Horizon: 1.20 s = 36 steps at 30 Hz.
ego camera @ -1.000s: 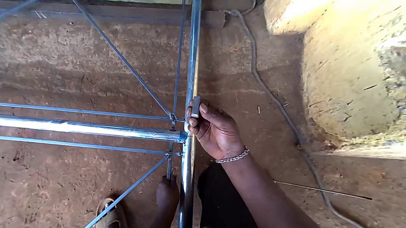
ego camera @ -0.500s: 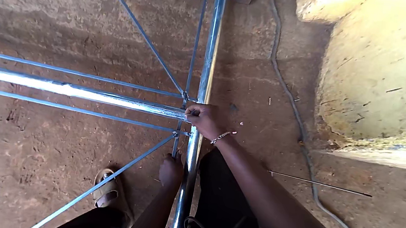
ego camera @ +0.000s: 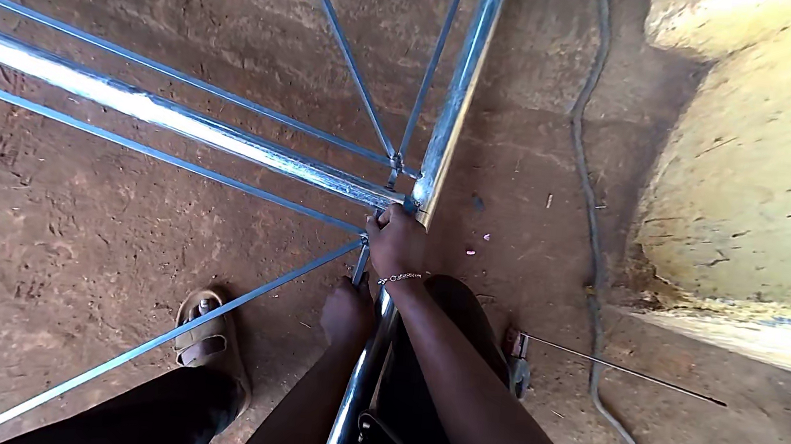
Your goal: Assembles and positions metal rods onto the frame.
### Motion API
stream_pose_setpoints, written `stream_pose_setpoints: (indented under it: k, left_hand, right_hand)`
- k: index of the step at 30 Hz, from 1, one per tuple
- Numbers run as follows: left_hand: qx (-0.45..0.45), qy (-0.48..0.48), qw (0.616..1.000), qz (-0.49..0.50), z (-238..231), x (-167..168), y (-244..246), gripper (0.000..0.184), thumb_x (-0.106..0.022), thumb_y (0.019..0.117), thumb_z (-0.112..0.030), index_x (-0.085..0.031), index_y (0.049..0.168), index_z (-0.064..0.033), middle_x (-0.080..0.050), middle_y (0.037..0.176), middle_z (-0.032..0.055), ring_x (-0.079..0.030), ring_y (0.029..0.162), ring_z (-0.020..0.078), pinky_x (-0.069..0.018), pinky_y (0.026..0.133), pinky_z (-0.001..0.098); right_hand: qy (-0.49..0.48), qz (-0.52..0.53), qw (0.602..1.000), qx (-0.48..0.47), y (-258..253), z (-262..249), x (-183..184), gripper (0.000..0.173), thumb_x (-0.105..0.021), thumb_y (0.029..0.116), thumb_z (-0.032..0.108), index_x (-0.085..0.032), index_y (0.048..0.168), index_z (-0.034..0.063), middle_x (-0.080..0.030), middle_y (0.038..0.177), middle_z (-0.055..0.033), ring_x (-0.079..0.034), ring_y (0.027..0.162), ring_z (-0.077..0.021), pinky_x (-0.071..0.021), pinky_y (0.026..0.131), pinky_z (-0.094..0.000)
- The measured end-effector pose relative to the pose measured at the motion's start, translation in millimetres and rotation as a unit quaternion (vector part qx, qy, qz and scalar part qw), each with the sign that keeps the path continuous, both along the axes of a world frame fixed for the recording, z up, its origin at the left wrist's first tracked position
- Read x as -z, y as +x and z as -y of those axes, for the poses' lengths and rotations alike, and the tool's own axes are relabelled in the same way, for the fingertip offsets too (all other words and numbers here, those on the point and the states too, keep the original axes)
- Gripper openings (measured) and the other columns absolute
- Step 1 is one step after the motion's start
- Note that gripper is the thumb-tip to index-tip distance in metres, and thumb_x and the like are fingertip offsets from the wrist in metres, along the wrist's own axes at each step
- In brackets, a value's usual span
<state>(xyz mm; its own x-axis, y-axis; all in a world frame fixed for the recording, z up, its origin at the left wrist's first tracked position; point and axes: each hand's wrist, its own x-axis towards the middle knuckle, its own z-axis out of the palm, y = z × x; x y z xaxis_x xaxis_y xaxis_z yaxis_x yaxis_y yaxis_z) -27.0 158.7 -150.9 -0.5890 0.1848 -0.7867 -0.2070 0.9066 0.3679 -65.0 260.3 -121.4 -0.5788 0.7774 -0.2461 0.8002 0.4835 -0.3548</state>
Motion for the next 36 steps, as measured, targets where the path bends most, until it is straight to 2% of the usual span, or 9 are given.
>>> stream_pose_setpoints:
  k: [5, 8, 14, 18, 23, 26, 29, 36]
  left_hand:
    - [-0.010, 0.002, 1.000, 0.005, 0.1, -1.5, -0.7, 0.046, -0.044, 0.1081, -0.051, -0.066, 0.115, -0.0114, -0.073, 0.101, 0.0140, -0.072, 0.098, 0.0341, -0.0564, 0.079, 0.0576]
    - [-0.014, 0.008, 1.000, 0.010, 0.7, -1.6, -1.4, 0.048, -0.043, 0.1079, -0.053, -0.066, 0.111, -0.0111, -0.073, 0.098, 0.0137, -0.072, 0.096, 0.0334, -0.0568, 0.077, 0.0566]
    - [-0.007, 0.015, 1.000, 0.018, 2.2, -0.6, -2.6, 0.052, -0.041, 0.1071, -0.056, -0.066, 0.114, -0.0108, -0.073, 0.102, 0.0145, -0.072, 0.100, 0.0343, -0.0568, 0.081, 0.0581]
    - [-0.012, 0.016, 1.000, 0.014, 1.7, -1.0, -1.7, 0.053, -0.041, 0.1069, -0.057, -0.066, 0.113, -0.0109, -0.073, 0.102, 0.0141, -0.072, 0.099, 0.0336, -0.0574, 0.079, 0.0576]
    - [-0.019, 0.017, 0.999, 0.024, 2.1, -2.5, -2.3, 0.053, -0.041, 0.1070, -0.057, -0.066, 0.114, -0.0114, -0.073, 0.103, 0.0139, -0.072, 0.100, 0.0340, -0.0577, 0.080, 0.0572]
    - [-0.023, 0.019, 0.999, 0.026, 2.7, -2.3, -2.9, 0.052, -0.042, 0.1066, -0.057, -0.066, 0.114, -0.0120, -0.073, 0.103, 0.0132, -0.072, 0.100, 0.0333, -0.0577, 0.080, 0.0566]
    - [-0.030, 0.024, 0.999, 0.037, 3.1, -2.6, -4.0, 0.051, -0.042, 0.1066, -0.057, -0.066, 0.114, -0.0116, -0.073, 0.104, 0.0139, -0.072, 0.100, 0.0333, -0.0575, 0.079, 0.0569]
    - [-0.030, 0.030, 0.998, 0.040, 4.9, -3.8, -4.3, 0.051, -0.041, 0.1069, -0.057, -0.065, 0.115, -0.0123, -0.073, 0.106, 0.0128, -0.072, 0.102, 0.0321, -0.0579, 0.080, 0.0558]
  right_hand:
    - [0.035, -0.027, 0.999, 0.027, 1.0, 6.2, 7.4, 0.023, -0.068, 0.0970, 0.023, -0.067, 0.091, 0.0014, -0.071, 0.094, -0.0182, -0.071, 0.092, -0.0354, -0.0551, 0.077, -0.0537]
    - [0.023, -0.003, 0.999, 0.043, -2.9, 6.0, 2.9, 0.023, -0.068, 0.0972, 0.025, -0.067, 0.092, 0.0024, -0.072, 0.094, -0.0171, -0.071, 0.094, -0.0347, -0.0549, 0.080, -0.0532]
    - [-0.023, 0.101, 0.993, 0.048, -18.6, -2.7, -14.4, 0.025, -0.069, 0.0961, 0.027, -0.069, 0.100, 0.0022, -0.072, 0.102, -0.0186, -0.070, 0.102, -0.0353, -0.0551, 0.085, -0.0553]
    - [-0.063, 0.136, 0.988, 0.045, -28.4, -18.9, -18.4, 0.027, -0.077, 0.0873, 0.026, -0.070, 0.096, 0.0019, -0.073, 0.099, -0.0182, -0.073, 0.094, -0.0337, -0.0570, 0.082, -0.0566]
    - [-0.053, 0.155, 0.986, 0.037, -29.6, -17.8, -16.8, 0.032, -0.078, 0.0878, 0.029, -0.069, 0.103, 0.0022, -0.073, 0.100, -0.0177, -0.073, 0.093, -0.0336, -0.0569, 0.081, -0.0566]
    - [-0.052, 0.136, 0.989, 0.035, -30.0, -17.4, -15.9, 0.028, -0.079, 0.0863, 0.024, -0.070, 0.101, 0.0030, -0.074, 0.097, -0.0171, -0.073, 0.089, -0.0332, -0.0566, 0.079, -0.0568]
    - [-0.037, 0.114, 0.992, 0.042, -26.1, -11.0, -16.6, 0.022, -0.076, 0.0896, 0.023, -0.069, 0.098, 0.0034, -0.073, 0.095, -0.0167, -0.072, 0.090, -0.0338, -0.0552, 0.079, -0.0565]
    - [-0.019, 0.058, 0.996, 0.067, -19.0, -6.1, -8.7, 0.015, -0.074, 0.0893, 0.018, -0.067, 0.090, 0.0051, -0.072, 0.087, -0.0146, -0.072, 0.081, -0.0307, -0.0556, 0.074, -0.0544]
